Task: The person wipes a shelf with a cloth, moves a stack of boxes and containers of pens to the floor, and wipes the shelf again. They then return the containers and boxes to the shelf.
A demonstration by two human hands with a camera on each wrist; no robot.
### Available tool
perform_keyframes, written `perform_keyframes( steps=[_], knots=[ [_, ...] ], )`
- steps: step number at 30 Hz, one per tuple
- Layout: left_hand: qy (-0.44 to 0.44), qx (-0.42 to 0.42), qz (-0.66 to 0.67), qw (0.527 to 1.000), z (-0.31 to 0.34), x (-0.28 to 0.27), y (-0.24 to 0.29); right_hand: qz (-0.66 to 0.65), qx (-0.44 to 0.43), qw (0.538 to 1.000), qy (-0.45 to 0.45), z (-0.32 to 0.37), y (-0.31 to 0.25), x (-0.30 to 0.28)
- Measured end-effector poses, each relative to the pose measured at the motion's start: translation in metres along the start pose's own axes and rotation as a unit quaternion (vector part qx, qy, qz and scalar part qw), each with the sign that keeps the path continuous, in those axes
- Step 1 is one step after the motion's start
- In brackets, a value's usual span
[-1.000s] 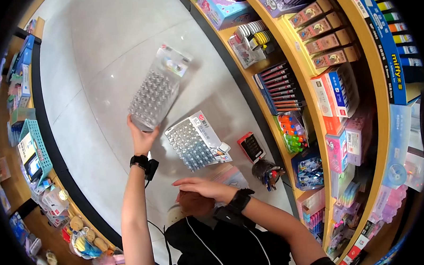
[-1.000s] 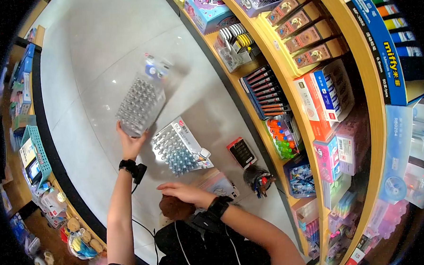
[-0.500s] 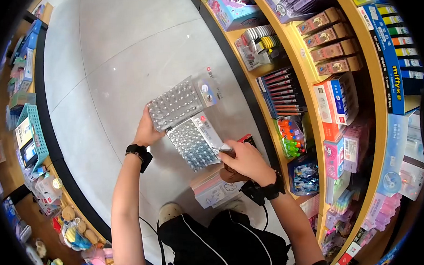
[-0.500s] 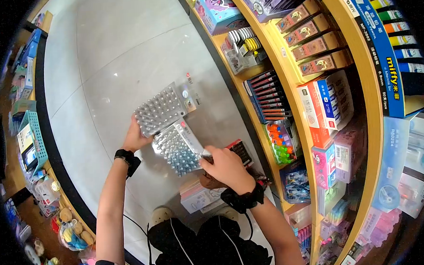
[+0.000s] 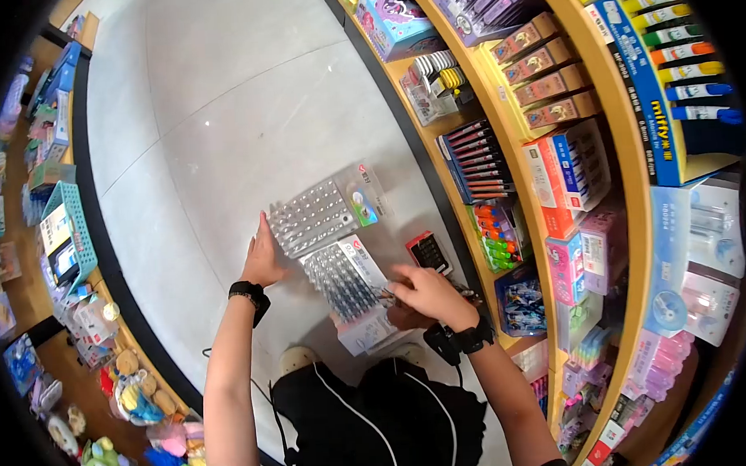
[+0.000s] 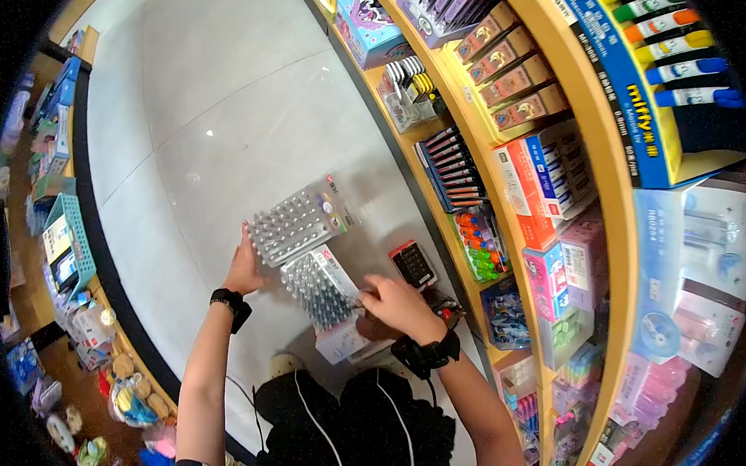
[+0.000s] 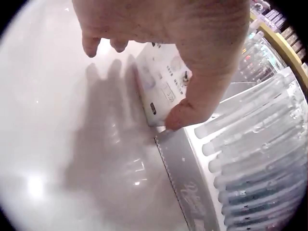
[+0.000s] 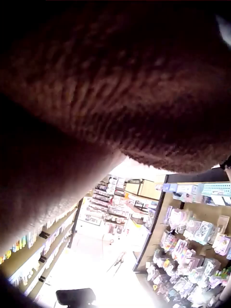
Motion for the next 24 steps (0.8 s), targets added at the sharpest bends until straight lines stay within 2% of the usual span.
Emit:
perform_keyframes(
  steps=[3, 5, 7, 8, 11, 12, 13, 15, 17, 19, 21, 22, 23, 24],
  knots=[
    [-0.061, -0.097, -0.032, 0.993, 0.038, 0.004, -0.016, 0.022, 0.0, 0.998, 0.058, 0.021, -0.022, -0.028],
    [-0.136, -0.197, -0.007, 0.971, 0.074, 0.005, -0.018, 0.015, -0.009, 0.997, 0.076, 0.044, -0.032, -0.042],
    [-0.148, -0.203, 0.027, 0.967, 0.116, -0.022, 0.012, -0.013, 0.034, 0.998, 0.053, 0.073, -0.047, -0.055],
    [-0.156, -0.199, 0.034, 0.967, 0.139, -0.036, 0.029, -0.046, -0.004, 0.994, 0.102, 0.091, -0.055, -0.06],
    [-0.175, -0.208, 0.019, 0.962, 0.204, -0.082, 0.078, -0.054, 0.047, 0.991, 0.11, 0.149, -0.062, -0.067],
    [-0.176, -0.228, 0.035, 0.957, 0.228, -0.096, 0.091, -0.059, 0.097, 0.99, 0.085, 0.172, -0.072, -0.067],
    [-0.176, -0.246, 0.052, 0.952, 0.25, -0.111, 0.102, -0.038, 0.084, 0.993, 0.077, 0.194, -0.06, -0.061],
    [-0.194, -0.28, 0.084, 0.936, 0.295, -0.14, 0.125, -0.035, 0.098, 0.993, 0.057, 0.245, -0.079, -0.057],
    [-0.131, -0.283, 0.108, 0.944, 0.338, -0.161, 0.138, -0.023, 0.119, 0.993, 0.002, 0.295, -0.102, -0.055],
    [-0.065, -0.27, 0.152, 0.949, 0.364, -0.21, 0.17, -0.082, 0.144, 0.986, -0.018, 0.345, -0.122, -0.054],
    [-0.031, -0.275, 0.167, 0.946, 0.386, -0.251, 0.192, -0.047, 0.185, 0.979, -0.076, 0.386, -0.178, -0.073],
    [-0.002, -0.243, 0.184, 0.953, 0.394, -0.273, 0.203, -0.052, 0.115, 0.991, -0.045, 0.407, -0.201, -0.095],
    [0.01, -0.242, 0.164, 0.956, 0.394, -0.296, 0.217, -0.066, 0.068, 0.995, -0.039, 0.419, -0.2, -0.094],
    [0.006, -0.242, 0.184, 0.953, 0.391, -0.324, 0.236, -0.076, 0.042, 0.996, -0.006, 0.423, -0.231, -0.117]
  ],
)
Point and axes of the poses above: each hand's wrist, its own z-axis away from the middle knuckle, its own x-axis out of the palm, y = z × x, the point moved 5 cm from there along -z, towards the middle knuckle, and after that the axes turned 12 degrees about -z, right-handed, at the moved point
